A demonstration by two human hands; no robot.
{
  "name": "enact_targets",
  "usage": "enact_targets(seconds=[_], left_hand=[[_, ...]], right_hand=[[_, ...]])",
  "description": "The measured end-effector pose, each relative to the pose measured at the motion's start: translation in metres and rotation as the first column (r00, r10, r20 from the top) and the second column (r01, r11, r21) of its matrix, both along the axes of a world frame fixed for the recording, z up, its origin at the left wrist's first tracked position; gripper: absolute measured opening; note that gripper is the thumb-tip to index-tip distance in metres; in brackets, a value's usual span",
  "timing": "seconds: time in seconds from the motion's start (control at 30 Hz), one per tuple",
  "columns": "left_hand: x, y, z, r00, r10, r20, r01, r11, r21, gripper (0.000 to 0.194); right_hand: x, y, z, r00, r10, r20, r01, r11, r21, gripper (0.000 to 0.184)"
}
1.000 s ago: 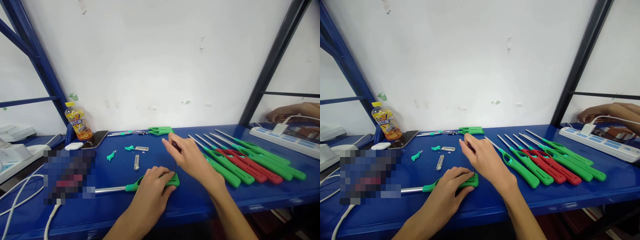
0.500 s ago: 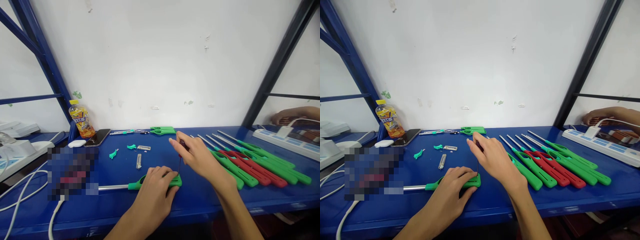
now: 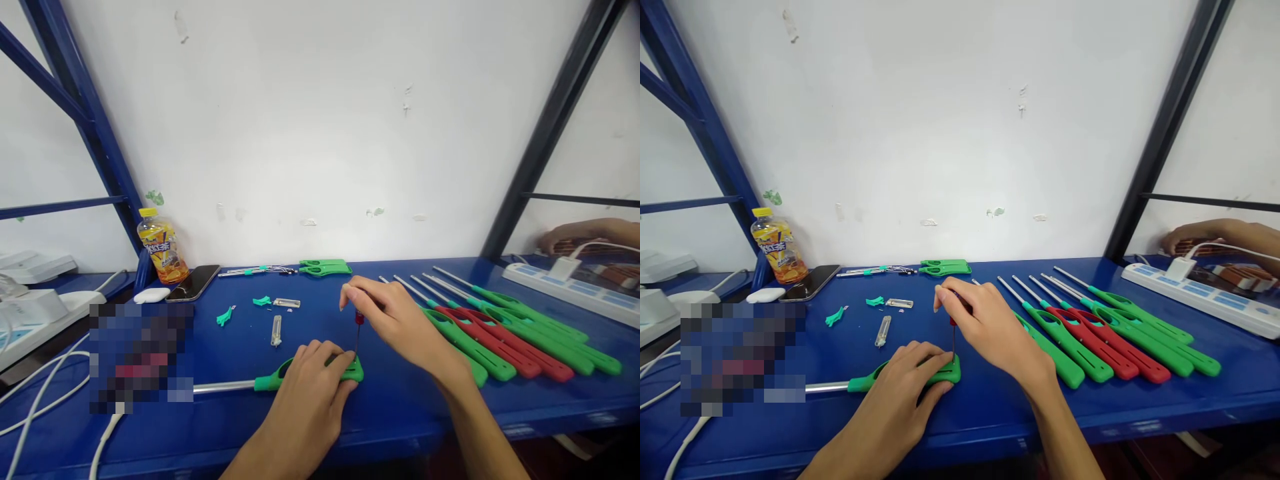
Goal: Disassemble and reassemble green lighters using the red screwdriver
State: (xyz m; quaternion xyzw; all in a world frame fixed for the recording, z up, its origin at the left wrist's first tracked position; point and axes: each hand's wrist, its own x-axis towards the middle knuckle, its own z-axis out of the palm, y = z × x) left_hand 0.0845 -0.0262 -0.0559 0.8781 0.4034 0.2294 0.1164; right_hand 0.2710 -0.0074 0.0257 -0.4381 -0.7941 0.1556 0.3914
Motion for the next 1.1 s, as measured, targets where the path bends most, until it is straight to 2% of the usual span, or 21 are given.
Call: enact_targets(seconds=[0.13,0.27,0.43,0.63,0.73,0.83,0.9,1.0,1.1], left_hand=[[0.001,-0.001,0.001,1.000,0.003,-0.023,-0.003,1.000,0.013,0.028],[0.001,-0.001,0.001,1.000,0.005,-0.015,-0.005,1.000,0.020,0.026],[0.001,0.000,0.001,1.000,0.002,-0.006,-0.002,1.000,0.021,0.023],[0.001,-0.001,0.003,1.000,0.009,-0.021,-0.009,1.000,0.014,0.024],[0.001,-0.002,0.003,1.000,0.010,-0.022,-0.010,1.000,0.020,0.025],[0.001,-0.001,0.002,1.000,0.012,-0.021,-0.012,1.000,0.015,0.025],[0.001,-0.001,0.001,1.000,0.008,-0.024,-0.008,1.000,0.007,0.026],[0.001,-0.001,0.001,1.000,0.002,-0.021,-0.001,1.000,0.005,0.026],[0.001,-0.002,0.001,1.000,-0.002,-0.006,0.002,1.000,0.005,0.024]], right_hand=[[0.001,0.000,0.000,0.996,0.049,-0.072,-0.054,0.995,-0.082,0.038],[0.000,-0.004,0.000,0.986,0.112,-0.119,-0.130,0.980,-0.153,0.047],[0.003,-0.006,0.000,0.940,0.201,-0.277,-0.284,0.910,-0.303,0.055],[0.006,-0.007,0.008,0.935,0.240,-0.262,-0.316,0.898,-0.307,0.038],[0.007,-0.007,0.009,0.933,0.236,-0.272,-0.301,0.925,-0.231,0.028],[0.006,-0.005,0.006,0.941,0.176,-0.290,-0.225,0.963,-0.147,0.023],[0.005,-0.003,0.003,0.930,0.118,-0.347,-0.178,0.973,-0.145,0.024],[0.004,-0.001,-0.001,0.902,0.041,-0.429,-0.124,0.978,-0.166,0.041],[0.004,-0.001,-0.001,0.898,0.031,-0.439,-0.129,0.972,-0.195,0.038]])
